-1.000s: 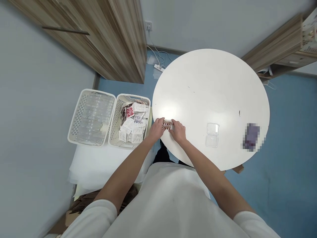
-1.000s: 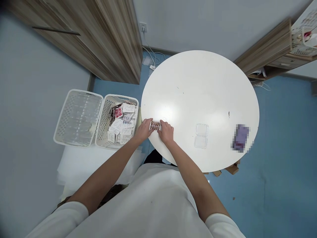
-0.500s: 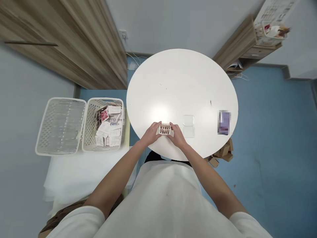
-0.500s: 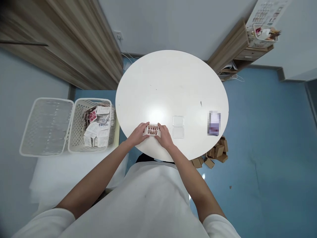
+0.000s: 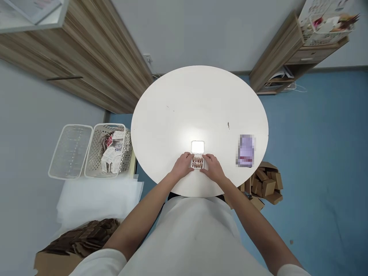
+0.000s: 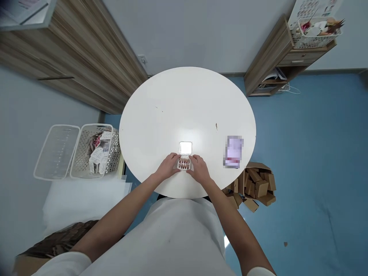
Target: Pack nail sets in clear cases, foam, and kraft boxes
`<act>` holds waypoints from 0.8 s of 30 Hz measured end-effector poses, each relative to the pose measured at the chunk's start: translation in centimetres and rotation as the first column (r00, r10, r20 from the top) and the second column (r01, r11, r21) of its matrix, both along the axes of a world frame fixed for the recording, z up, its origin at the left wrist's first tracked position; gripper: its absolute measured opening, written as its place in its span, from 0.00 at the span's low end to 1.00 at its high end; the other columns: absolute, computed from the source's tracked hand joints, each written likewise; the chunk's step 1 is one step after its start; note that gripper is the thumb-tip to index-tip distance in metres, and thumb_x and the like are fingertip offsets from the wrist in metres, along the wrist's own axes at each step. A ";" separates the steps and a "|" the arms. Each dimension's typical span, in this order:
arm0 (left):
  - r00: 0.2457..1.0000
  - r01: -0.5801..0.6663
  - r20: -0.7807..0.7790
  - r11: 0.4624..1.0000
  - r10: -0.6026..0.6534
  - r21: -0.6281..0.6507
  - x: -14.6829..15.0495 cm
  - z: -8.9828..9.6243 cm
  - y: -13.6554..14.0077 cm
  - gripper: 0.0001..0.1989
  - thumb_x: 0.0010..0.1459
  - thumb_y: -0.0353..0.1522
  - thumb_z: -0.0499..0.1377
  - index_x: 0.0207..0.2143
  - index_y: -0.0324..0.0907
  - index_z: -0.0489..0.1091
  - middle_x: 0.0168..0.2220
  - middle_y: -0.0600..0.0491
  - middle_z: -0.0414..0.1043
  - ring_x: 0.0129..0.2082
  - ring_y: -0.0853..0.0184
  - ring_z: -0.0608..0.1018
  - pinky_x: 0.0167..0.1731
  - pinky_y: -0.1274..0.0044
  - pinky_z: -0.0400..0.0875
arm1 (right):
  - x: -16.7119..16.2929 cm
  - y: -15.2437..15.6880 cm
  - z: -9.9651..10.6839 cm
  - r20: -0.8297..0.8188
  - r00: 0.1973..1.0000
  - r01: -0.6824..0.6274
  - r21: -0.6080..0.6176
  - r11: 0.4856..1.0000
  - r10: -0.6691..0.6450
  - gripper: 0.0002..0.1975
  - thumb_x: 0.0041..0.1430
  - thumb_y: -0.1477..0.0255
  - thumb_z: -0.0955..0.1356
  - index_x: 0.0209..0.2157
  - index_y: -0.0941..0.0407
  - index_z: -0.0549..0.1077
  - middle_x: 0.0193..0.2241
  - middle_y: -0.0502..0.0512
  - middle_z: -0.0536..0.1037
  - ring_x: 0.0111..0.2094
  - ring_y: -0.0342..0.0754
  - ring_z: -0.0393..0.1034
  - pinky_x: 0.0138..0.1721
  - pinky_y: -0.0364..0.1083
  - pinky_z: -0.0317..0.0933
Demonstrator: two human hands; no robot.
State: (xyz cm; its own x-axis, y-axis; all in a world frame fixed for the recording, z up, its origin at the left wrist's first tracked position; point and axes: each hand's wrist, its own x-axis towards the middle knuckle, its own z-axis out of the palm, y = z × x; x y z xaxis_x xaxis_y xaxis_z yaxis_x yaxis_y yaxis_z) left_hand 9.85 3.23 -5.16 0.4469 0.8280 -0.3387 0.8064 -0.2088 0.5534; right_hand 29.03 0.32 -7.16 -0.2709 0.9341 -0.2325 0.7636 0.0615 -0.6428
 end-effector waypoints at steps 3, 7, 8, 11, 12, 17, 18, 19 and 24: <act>0.999 -0.039 -0.037 0.999 0.038 -0.026 0.6 -0.2 -0.2 0.32 0.43 0.28 0.63 0.51 0.44 0.56 0.47 0.48 0.59 0.45 0.60 0.67 0.41 0.71 0.65 | 0.2 0.3 -0.4 0.001 1.000 -0.028 0.010 1.000 0.028 0.32 0.45 0.68 0.69 0.53 0.52 0.57 0.48 0.59 0.63 0.48 0.55 0.58 0.45 0.54 0.58; 0.996 -0.075 -0.053 0.996 0.073 -0.054 0.9 -0.6 -0.6 0.32 0.44 0.27 0.62 0.52 0.45 0.55 0.47 0.49 0.59 0.45 0.61 0.68 0.40 0.71 0.66 | 0.3 0.4 -0.8 0.024 0.998 -0.066 0.018 0.998 0.065 0.31 0.46 0.68 0.69 0.53 0.53 0.57 0.47 0.59 0.65 0.47 0.56 0.59 0.44 0.54 0.58; 0.996 -0.082 -0.050 0.995 0.079 -0.055 0.9 -0.6 -0.7 0.32 0.44 0.27 0.62 0.52 0.45 0.54 0.47 0.49 0.59 0.45 0.61 0.68 0.40 0.71 0.66 | 0.3 0.4 -0.8 0.032 0.997 -0.073 0.019 0.997 0.072 0.31 0.46 0.69 0.69 0.53 0.53 0.57 0.47 0.59 0.65 0.47 0.56 0.59 0.44 0.54 0.58; 0.995 -0.094 -0.025 0.994 0.093 -0.052 0.9 -0.9 -0.7 0.33 0.44 0.26 0.61 0.53 0.46 0.54 0.47 0.49 0.59 0.45 0.61 0.68 0.40 0.71 0.66 | 0.3 0.4 -1.1 0.054 0.996 -0.077 0.026 0.997 0.076 0.32 0.46 0.69 0.69 0.53 0.53 0.57 0.48 0.59 0.65 0.47 0.56 0.59 0.43 0.54 0.58; 0.995 -0.095 -0.019 0.994 0.094 -0.054 0.9 -1.0 -0.7 0.33 0.44 0.26 0.61 0.53 0.46 0.54 0.47 0.49 0.59 0.45 0.61 0.68 0.40 0.71 0.67 | 0.3 0.4 -1.1 0.060 0.995 -0.075 0.029 0.997 0.073 0.32 0.46 0.69 0.69 0.53 0.53 0.56 0.48 0.59 0.65 0.47 0.57 0.58 0.43 0.54 0.58; 0.996 -0.085 -0.005 0.995 0.085 -0.046 0.8 -1.4 -0.9 0.35 0.44 0.25 0.61 0.54 0.45 0.52 0.48 0.48 0.58 0.45 0.60 0.67 0.41 0.70 0.67 | 0.2 0.2 -1.4 0.076 0.995 -0.065 0.035 0.997 0.063 0.32 0.47 0.70 0.68 0.54 0.54 0.55 0.48 0.60 0.65 0.48 0.57 0.57 0.44 0.54 0.57; 0.996 -0.085 0.006 0.995 0.085 -0.042 0.7 -1.5 -1.0 0.35 0.45 0.25 0.60 0.55 0.45 0.52 0.48 0.48 0.58 0.46 0.60 0.67 0.42 0.70 0.66 | 0.2 0.1 -1.5 0.075 0.995 -0.060 0.033 0.998 0.058 0.32 0.47 0.70 0.68 0.54 0.54 0.55 0.49 0.60 0.64 0.48 0.57 0.57 0.45 0.54 0.57; 0.996 -0.089 0.020 0.995 0.090 -0.041 0.6 -1.5 -1.1 0.35 0.45 0.25 0.60 0.55 0.45 0.52 0.48 0.48 0.58 0.47 0.60 0.66 0.42 0.70 0.66 | 0.2 0.0 -1.5 0.073 0.996 -0.055 0.030 0.998 0.052 0.33 0.46 0.70 0.68 0.54 0.54 0.56 0.49 0.60 0.64 0.49 0.57 0.57 0.45 0.54 0.56; 0.961 -0.247 0.102 0.964 0.258 -0.102 0.2 -1.6 -2.1 0.37 0.45 0.29 0.61 0.57 0.44 0.50 0.48 0.48 0.58 0.47 0.61 0.66 0.45 0.70 0.64 | 0.0 -0.3 -1.1 0.000 1.000 0.023 -0.021 1.000 -0.023 0.35 0.46 0.68 0.68 0.55 0.53 0.53 0.49 0.60 0.62 0.50 0.57 0.56 0.48 0.56 0.55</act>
State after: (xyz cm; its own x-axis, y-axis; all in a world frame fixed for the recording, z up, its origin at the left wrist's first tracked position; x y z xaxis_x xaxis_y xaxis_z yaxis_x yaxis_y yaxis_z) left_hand 10.01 1.13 -6.75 0.2668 0.8882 -0.3739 0.7573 0.0468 0.6514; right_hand 28.98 -0.01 -8.23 -0.2499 0.9350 -0.2516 0.7643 0.0310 -0.6442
